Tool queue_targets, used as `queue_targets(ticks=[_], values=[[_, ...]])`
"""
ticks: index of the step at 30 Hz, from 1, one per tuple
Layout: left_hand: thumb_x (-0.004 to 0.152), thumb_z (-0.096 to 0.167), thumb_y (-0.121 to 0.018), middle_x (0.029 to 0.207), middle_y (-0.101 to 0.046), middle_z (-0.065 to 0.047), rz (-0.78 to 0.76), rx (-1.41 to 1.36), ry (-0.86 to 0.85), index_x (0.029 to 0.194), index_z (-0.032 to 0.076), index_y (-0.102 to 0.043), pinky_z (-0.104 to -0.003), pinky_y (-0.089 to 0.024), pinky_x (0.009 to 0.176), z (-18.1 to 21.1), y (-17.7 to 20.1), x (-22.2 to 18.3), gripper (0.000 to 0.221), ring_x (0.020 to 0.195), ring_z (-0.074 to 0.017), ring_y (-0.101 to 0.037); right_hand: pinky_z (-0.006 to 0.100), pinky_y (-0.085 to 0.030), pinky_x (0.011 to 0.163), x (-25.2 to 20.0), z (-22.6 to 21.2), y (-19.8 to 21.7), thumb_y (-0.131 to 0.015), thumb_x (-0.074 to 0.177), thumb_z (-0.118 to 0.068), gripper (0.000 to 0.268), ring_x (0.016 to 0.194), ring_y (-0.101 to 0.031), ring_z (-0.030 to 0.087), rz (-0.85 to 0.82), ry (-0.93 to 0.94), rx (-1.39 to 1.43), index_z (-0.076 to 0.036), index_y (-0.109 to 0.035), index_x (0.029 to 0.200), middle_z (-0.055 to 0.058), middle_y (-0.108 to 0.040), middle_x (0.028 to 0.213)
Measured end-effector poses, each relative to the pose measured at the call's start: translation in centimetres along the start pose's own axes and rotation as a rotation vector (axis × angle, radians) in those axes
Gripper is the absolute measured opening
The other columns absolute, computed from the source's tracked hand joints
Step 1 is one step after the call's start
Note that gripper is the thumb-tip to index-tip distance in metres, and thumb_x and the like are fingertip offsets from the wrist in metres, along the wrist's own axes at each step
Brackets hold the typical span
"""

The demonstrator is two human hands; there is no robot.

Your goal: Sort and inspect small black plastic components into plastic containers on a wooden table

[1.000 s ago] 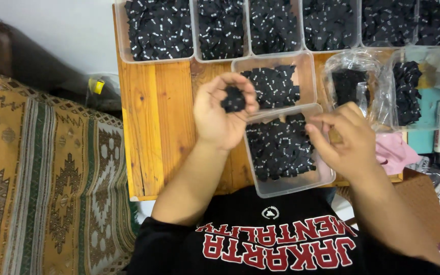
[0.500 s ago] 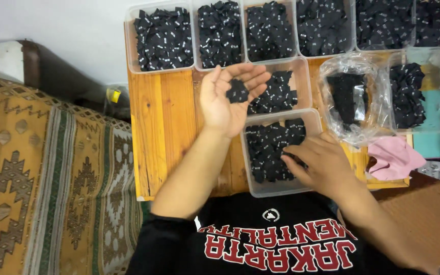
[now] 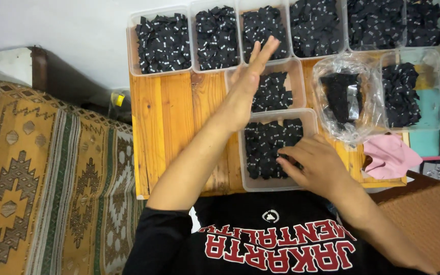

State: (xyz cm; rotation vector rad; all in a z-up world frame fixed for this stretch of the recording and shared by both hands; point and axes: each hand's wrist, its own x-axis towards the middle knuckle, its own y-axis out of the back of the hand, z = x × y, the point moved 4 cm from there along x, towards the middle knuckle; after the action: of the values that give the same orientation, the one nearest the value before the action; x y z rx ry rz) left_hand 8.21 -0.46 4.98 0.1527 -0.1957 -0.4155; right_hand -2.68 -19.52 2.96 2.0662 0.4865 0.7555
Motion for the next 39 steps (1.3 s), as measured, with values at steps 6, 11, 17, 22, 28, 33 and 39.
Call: queue_targets(ticks=[6,11,17,22,28,33,39], values=[[0.114,0.034,-0.046,0.148,-0.061,-0.01,0.168,-0.066,-0.206,0.137,0.015,-0.062,-0.048,-0.045,0.129,0.7,0.7,-2.0,0.034,0.146,-0.0286,-0.057,0.038,-0.052,0.082,-0.6,1.5,1.7,-0.073,0.094,-0.024,0.028,0.09,-0.064,0.025,-0.018,-0.177,0.121,-0.006,-0.074,0.115,0.008,-0.069,0.091],[0.105,0.012,-0.058,0.1,-0.072,-0.009,0.476,-0.195,-0.329,0.11,0.005,-0.069,-0.029,-0.061,0.086,-1.2,1.7,-4.2,0.013,0.095,-0.019,-0.071,0.032,-0.057,0.08,-1.3,3.0,4.6,-0.071,0.1,0.005,0.02,0.089,-0.064,0.025,0.292,-0.044,0.102,0.009,-0.067,0.12,0.019,-0.068,0.099],[0.101,0.006,-0.057,0.093,-0.072,-0.008,0.544,-0.016,-0.339,0.105,0.005,-0.07,-0.028,-0.05,0.075,-1.5,3.3,-5.2,0.013,0.087,-0.019,-0.07,0.038,-0.05,0.081,-0.1,1.0,6.5,-0.075,0.104,0.011,0.014,0.089,-0.062,0.029,0.281,-0.166,0.007,0.011,-0.072,0.118,0.019,-0.068,0.097],[0.101,0.004,-0.058,0.094,-0.072,-0.007,0.57,-0.014,-0.374,0.111,0.007,-0.068,-0.028,-0.05,0.077,-1.2,3.7,-5.7,0.015,0.088,-0.0174,-0.068,0.04,-0.052,0.084,0.6,0.3,6.2,-0.077,0.105,0.013,0.013,0.089,-0.063,0.031,0.271,-0.16,-0.03,0.012,-0.072,0.117,0.021,-0.068,0.098],[0.1,0.003,-0.056,0.092,-0.07,-0.006,0.605,-0.003,-0.418,0.111,0.009,-0.067,-0.03,-0.05,0.076,-0.8,4.2,-5.9,0.016,0.086,-0.018,-0.065,0.039,-0.053,0.085,2.9,-1.1,5.0,-0.075,0.105,0.008,0.012,0.094,-0.065,0.031,0.145,-0.13,-0.003,0.01,-0.073,0.117,0.023,-0.068,0.106],[0.099,0.003,-0.057,0.092,-0.07,-0.008,0.626,0.0,-0.42,0.108,0.007,-0.067,-0.03,-0.052,0.079,-0.6,4.3,-6.0,0.014,0.087,-0.0194,-0.065,0.036,-0.053,0.092,3.6,-1.5,3.9,-0.072,0.104,-0.001,0.015,0.1,-0.067,0.028,-0.016,-0.181,-0.002,0.004,-0.074,0.118,0.018,-0.069,0.113],[0.097,0.002,-0.06,0.094,-0.071,-0.005,0.616,-0.013,-0.414,0.108,0.009,-0.067,-0.03,-0.053,0.082,-0.8,4.1,-6.0,0.015,0.088,-0.0179,-0.066,0.045,-0.05,0.106,3.5,-1.6,4.3,-0.073,0.102,-0.011,0.021,0.118,-0.064,0.033,-0.042,-0.177,-0.037,0.002,-0.074,0.118,0.016,-0.074,0.12]])
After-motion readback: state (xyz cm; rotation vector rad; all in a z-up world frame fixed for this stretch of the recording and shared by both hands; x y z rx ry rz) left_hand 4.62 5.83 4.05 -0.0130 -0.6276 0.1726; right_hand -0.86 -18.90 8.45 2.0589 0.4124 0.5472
